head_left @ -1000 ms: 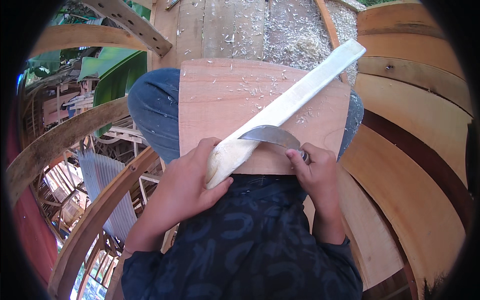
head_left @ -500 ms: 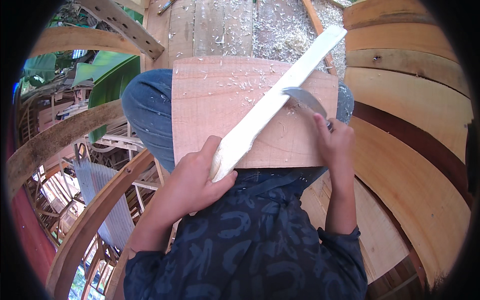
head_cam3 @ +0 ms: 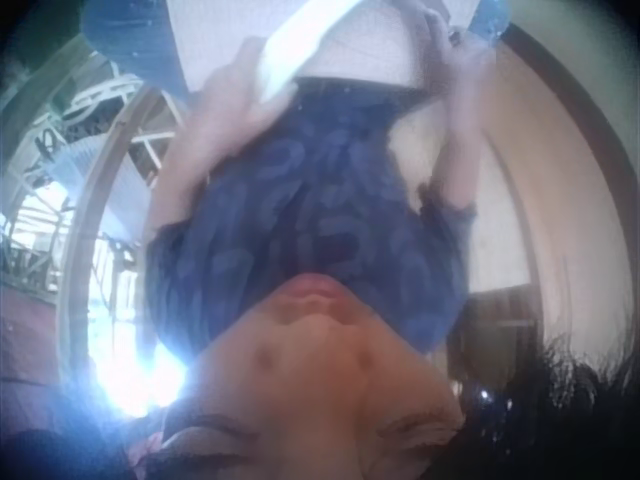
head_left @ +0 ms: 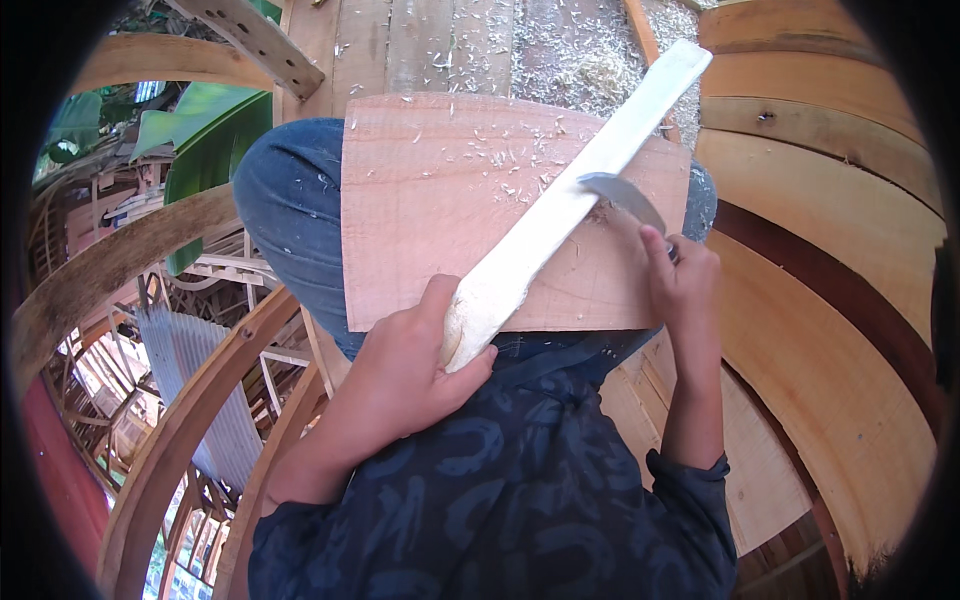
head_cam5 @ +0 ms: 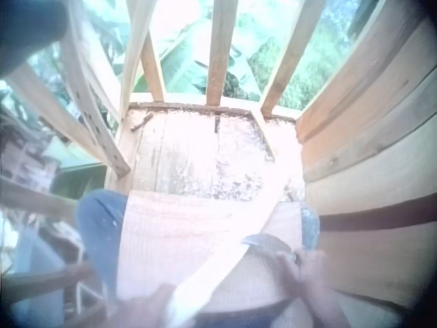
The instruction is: The person is sitting on a wooden floor and using a curved knife to shave and shape a long, thin piece of light-colored wood. They hold the wood with their left hand and use the knife with their right hand to remove thin shavings, gradually smoothing and rounding the wood's surface.
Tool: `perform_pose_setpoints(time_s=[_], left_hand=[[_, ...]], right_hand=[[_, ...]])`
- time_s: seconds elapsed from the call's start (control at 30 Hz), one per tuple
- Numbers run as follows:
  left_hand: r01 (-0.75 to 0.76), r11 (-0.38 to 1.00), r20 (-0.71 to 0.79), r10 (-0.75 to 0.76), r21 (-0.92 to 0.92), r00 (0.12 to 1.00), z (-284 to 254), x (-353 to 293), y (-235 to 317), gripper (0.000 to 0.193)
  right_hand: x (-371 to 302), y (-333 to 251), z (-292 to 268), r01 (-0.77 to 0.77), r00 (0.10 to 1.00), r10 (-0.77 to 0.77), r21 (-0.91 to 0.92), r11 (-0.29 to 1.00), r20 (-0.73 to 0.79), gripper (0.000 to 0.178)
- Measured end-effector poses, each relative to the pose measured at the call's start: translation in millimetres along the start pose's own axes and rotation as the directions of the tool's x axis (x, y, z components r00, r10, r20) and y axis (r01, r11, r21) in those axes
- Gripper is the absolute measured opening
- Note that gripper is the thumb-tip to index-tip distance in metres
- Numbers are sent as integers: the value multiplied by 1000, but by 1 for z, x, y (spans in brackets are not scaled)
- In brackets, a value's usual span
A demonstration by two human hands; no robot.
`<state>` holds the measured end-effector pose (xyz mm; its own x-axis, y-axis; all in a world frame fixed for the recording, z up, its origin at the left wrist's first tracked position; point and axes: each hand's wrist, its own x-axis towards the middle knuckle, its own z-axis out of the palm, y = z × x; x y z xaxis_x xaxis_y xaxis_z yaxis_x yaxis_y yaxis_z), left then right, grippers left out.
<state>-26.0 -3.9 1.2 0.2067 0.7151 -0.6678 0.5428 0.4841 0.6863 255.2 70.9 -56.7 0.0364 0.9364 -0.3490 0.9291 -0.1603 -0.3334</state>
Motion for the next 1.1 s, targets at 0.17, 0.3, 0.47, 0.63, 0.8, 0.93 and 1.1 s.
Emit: perform_pose_setpoints(time_s=[0.17,0.3,0.47,0.63,0.8,0.93,1.1], left_hand=[[-3,1000,-28,4,18,1000,-2,-4,-5,50],[30,999,18,-30,-16,999,-3,1,1,50],[-20,999,-76,23,45,997,8,-2,-2,49],[19,1000,-49,-18,21,999,2,-10,-9,51],[18,999,-10,-19,-27,1000,-3,-10,-18,55],[-1,997,-16,0,-81,1000,-3,-4,-11,56],[-228,967,-124,241,111,962,15,12,3,58]], right_hand=[[-4,17,-25,-72,997,72,17,997,43,61],[-43,-33,6,173,964,-193,120,978,184,58],[-38,-30,10,198,972,-199,21,980,128,60],[6,45,-9,-192,976,189,-20,981,-112,64],[-13,44,-22,-71,993,81,125,990,-82,61],[-30,-1,15,37,999,-37,427,903,-9,57],[-34,-54,33,79,994,-95,917,391,-45,36]])
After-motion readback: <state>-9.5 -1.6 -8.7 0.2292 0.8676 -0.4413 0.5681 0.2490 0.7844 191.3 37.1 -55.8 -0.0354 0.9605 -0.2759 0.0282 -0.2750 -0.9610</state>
